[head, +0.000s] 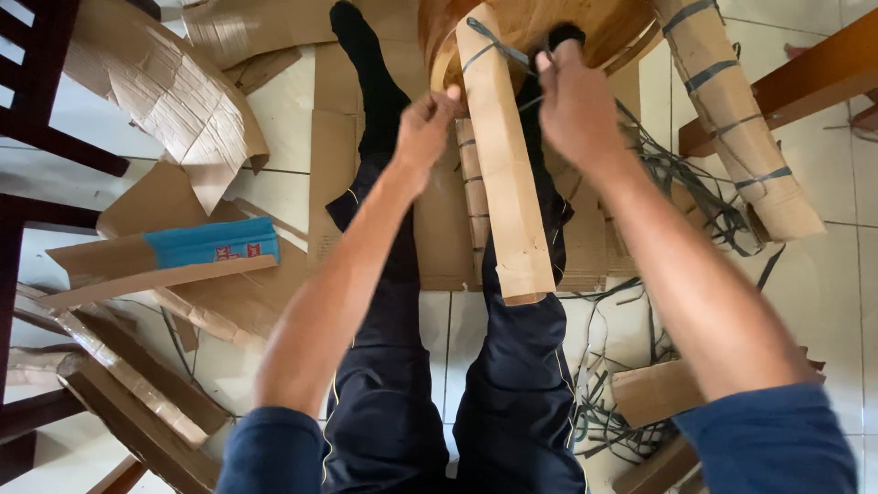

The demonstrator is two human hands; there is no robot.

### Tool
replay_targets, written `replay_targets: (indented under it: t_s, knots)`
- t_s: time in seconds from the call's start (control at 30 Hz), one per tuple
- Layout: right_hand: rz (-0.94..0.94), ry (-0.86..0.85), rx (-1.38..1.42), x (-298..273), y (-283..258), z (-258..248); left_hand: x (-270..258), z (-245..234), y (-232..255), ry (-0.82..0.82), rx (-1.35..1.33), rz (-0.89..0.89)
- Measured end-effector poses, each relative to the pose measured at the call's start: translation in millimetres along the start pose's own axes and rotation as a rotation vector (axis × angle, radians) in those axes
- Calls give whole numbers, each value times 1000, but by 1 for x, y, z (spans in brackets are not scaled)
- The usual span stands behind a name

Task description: Wrapping wooden chair legs with cardboard and securing them with plastic ties

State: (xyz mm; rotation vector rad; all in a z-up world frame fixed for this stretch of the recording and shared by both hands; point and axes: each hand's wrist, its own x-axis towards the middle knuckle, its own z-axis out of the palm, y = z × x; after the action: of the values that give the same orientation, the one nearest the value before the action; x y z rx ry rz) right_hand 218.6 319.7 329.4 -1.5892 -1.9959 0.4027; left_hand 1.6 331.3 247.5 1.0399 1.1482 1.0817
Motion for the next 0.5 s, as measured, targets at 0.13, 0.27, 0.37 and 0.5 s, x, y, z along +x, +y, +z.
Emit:
replay_targets:
  t_s: [0.13, 0.27, 0.37, 0.5]
  knots:
    - [148, -32, 90, 6, 10, -19, 12, -25, 24, -6, 144, -79]
    - [328, -138, 611, 5, -28, -36, 6, -48, 42, -86, 223, 216]
    - [103, -115, 454, 2, -43, -36, -1, -58, 54, -80, 383, 391]
    - [-356, 84, 79, -1, -51, -30, -37, -61, 92, 17, 755, 737]
